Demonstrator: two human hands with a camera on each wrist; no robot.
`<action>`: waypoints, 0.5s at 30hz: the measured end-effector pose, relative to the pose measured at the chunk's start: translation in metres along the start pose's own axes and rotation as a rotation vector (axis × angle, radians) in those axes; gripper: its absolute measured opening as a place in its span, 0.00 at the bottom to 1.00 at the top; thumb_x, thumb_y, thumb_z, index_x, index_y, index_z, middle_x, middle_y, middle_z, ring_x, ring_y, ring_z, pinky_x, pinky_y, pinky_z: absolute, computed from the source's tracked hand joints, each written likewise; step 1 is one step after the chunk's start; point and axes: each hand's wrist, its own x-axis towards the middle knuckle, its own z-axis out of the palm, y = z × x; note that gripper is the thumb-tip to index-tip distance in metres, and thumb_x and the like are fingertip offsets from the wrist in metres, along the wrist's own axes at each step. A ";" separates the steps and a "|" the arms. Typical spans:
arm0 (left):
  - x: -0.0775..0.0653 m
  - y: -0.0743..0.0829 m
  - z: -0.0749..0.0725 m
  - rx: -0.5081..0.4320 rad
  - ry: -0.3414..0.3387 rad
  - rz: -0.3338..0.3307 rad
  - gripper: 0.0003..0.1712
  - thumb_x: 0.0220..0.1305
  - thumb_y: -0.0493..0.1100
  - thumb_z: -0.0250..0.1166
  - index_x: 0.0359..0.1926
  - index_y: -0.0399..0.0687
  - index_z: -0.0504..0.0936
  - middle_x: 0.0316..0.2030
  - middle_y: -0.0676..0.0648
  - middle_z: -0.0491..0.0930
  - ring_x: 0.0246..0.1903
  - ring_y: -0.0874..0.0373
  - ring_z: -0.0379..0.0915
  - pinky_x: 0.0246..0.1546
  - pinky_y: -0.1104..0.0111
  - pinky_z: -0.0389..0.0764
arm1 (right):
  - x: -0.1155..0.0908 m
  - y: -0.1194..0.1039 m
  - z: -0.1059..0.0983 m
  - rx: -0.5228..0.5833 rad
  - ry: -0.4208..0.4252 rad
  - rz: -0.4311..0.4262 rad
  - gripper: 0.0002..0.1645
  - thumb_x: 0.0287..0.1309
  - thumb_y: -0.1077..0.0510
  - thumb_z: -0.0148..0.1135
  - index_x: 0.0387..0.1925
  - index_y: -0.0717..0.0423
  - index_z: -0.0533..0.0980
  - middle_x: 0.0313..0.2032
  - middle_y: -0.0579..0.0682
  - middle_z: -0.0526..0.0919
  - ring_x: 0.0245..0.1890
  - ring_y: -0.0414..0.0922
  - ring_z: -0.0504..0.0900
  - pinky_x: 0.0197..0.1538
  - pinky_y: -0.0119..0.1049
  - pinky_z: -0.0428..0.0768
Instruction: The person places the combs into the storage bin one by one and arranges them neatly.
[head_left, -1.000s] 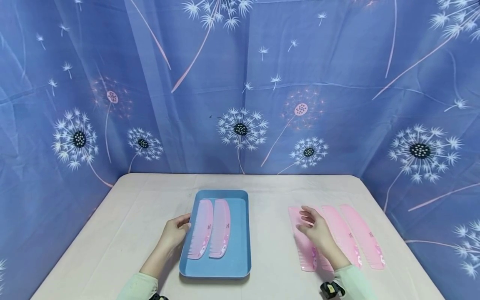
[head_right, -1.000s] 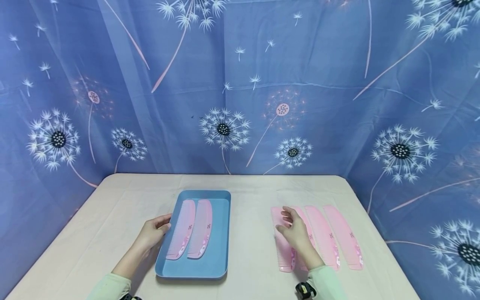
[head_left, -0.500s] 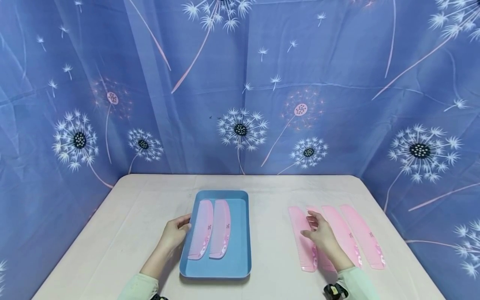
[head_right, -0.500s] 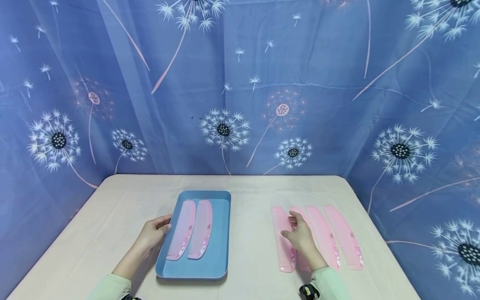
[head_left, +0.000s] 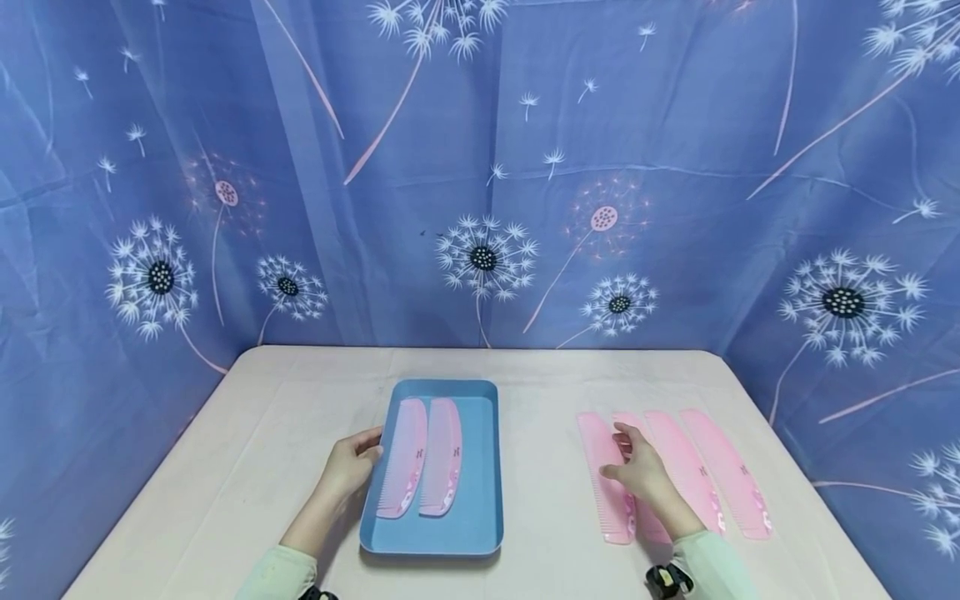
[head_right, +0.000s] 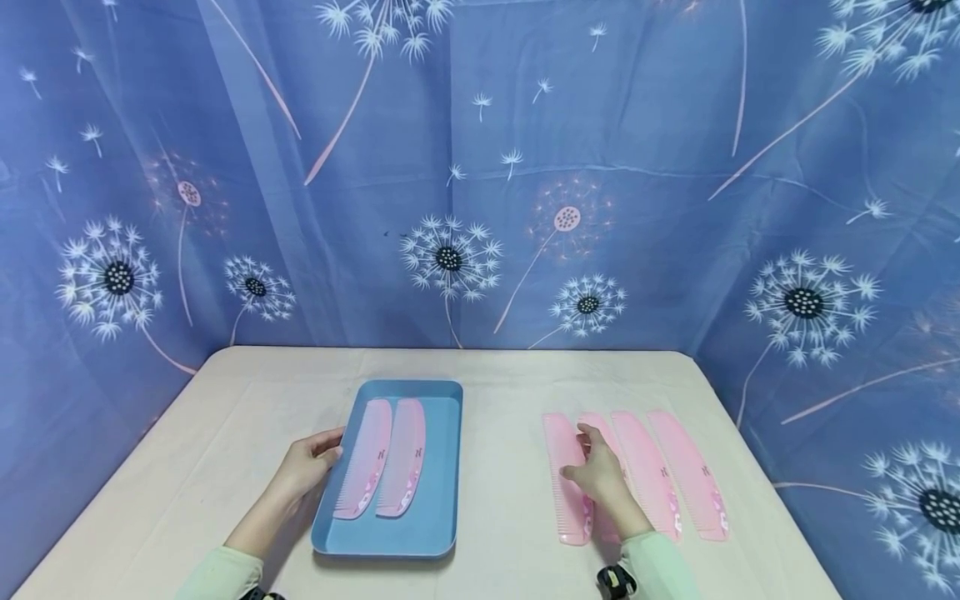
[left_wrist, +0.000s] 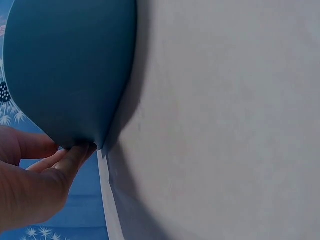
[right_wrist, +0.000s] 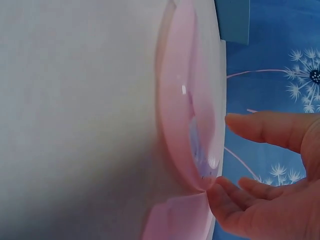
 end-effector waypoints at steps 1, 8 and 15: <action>0.000 0.000 0.000 0.000 0.001 0.000 0.23 0.67 0.30 0.51 0.62 0.31 0.71 0.59 0.30 0.71 0.62 0.36 0.65 0.60 0.51 0.71 | 0.000 0.000 0.000 -0.017 0.000 -0.004 0.50 0.39 0.72 0.68 0.65 0.76 0.54 0.57 0.76 0.67 0.57 0.71 0.67 0.61 0.59 0.69; -0.002 -0.001 0.000 0.018 0.004 0.000 0.23 0.67 0.30 0.51 0.62 0.31 0.71 0.59 0.30 0.72 0.61 0.35 0.65 0.60 0.50 0.71 | 0.000 -0.006 0.002 -0.089 -0.051 0.056 0.55 0.39 0.71 0.70 0.68 0.72 0.51 0.62 0.75 0.63 0.61 0.70 0.64 0.60 0.63 0.69; -0.002 0.001 0.000 0.010 0.003 -0.008 0.23 0.67 0.31 0.51 0.62 0.32 0.71 0.59 0.30 0.71 0.61 0.35 0.64 0.60 0.50 0.71 | 0.004 -0.008 0.003 -0.151 -0.041 0.072 0.57 0.37 0.70 0.72 0.68 0.71 0.51 0.61 0.75 0.64 0.59 0.70 0.66 0.58 0.62 0.71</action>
